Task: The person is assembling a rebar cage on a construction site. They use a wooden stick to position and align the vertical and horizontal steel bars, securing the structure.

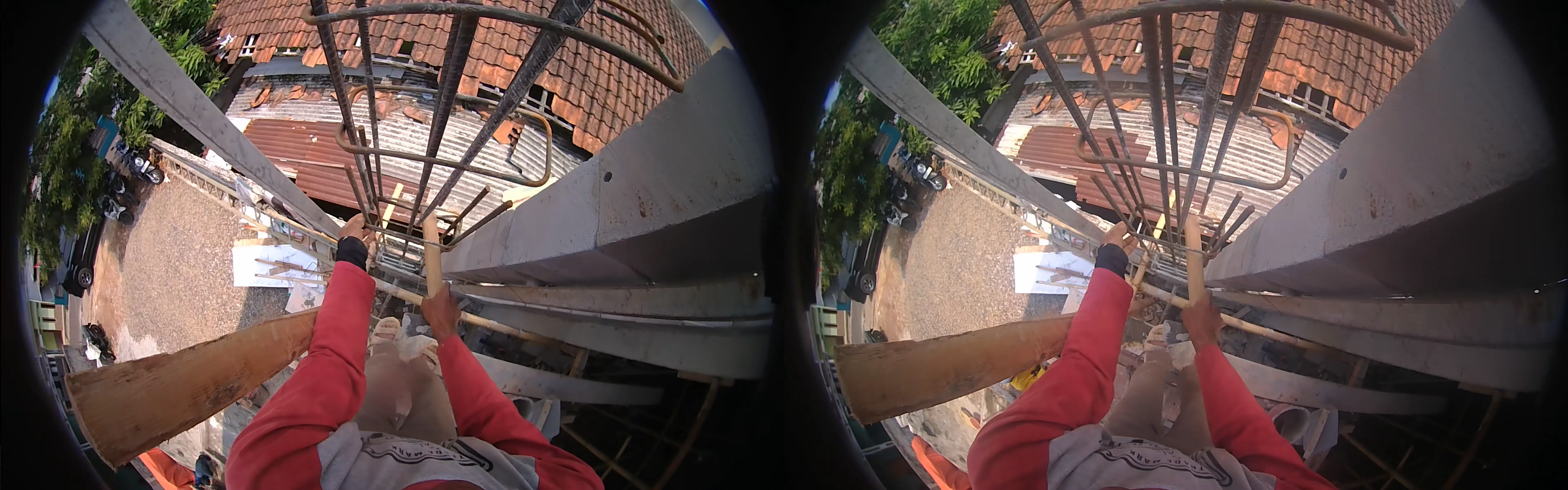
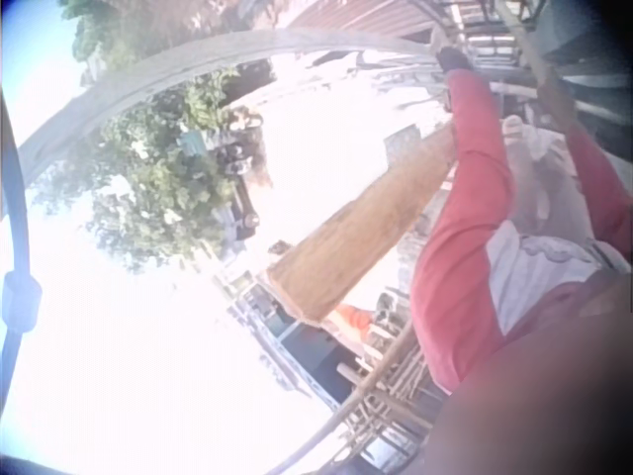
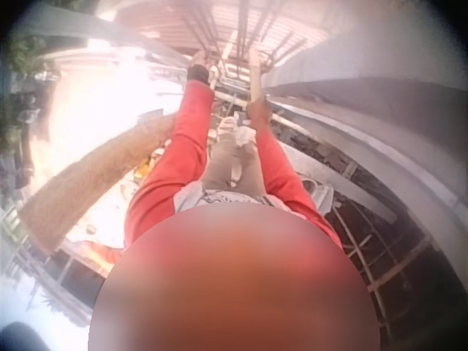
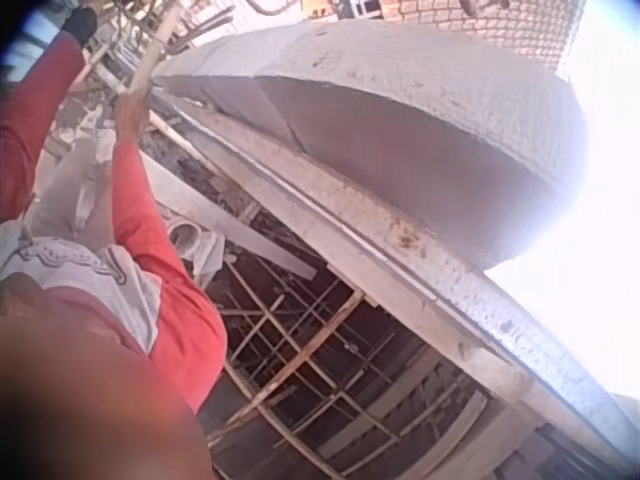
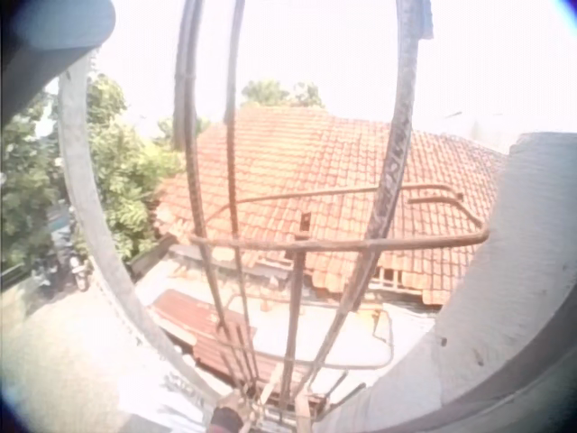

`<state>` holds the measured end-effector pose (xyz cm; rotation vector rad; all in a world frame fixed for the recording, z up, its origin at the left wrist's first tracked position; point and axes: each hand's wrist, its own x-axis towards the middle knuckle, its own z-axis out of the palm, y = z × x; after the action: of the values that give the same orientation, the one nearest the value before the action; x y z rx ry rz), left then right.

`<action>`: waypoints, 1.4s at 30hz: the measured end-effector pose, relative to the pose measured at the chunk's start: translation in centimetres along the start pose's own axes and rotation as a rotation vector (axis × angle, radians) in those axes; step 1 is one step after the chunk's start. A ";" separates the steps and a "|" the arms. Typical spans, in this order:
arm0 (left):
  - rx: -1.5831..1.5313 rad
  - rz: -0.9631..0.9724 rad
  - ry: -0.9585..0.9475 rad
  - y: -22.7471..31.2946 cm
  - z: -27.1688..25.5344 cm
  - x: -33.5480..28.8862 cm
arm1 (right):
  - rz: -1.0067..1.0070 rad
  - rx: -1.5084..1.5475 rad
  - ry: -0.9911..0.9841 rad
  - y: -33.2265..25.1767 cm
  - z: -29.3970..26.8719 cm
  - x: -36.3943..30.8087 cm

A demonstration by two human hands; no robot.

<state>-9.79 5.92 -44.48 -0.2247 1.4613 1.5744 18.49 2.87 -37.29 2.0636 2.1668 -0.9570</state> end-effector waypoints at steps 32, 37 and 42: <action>1.340 0.335 0.191 5.1 1.2 5.6 | -0.065 0.123 -0.037 -1.1 1.1 3.7; 1.796 0.315 -0.076 3.8 -0.3 10.1 | -0.095 0.095 0.002 -1.2 1.8 3.9; 1.860 0.443 -0.091 1.3 -2.2 14.9 | -0.070 0.042 0.019 -2.0 1.8 3.8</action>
<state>-19.71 11.61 -54.36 1.2540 2.3288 -0.0298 15.43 5.68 -39.41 2.0355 2.2611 -1.0021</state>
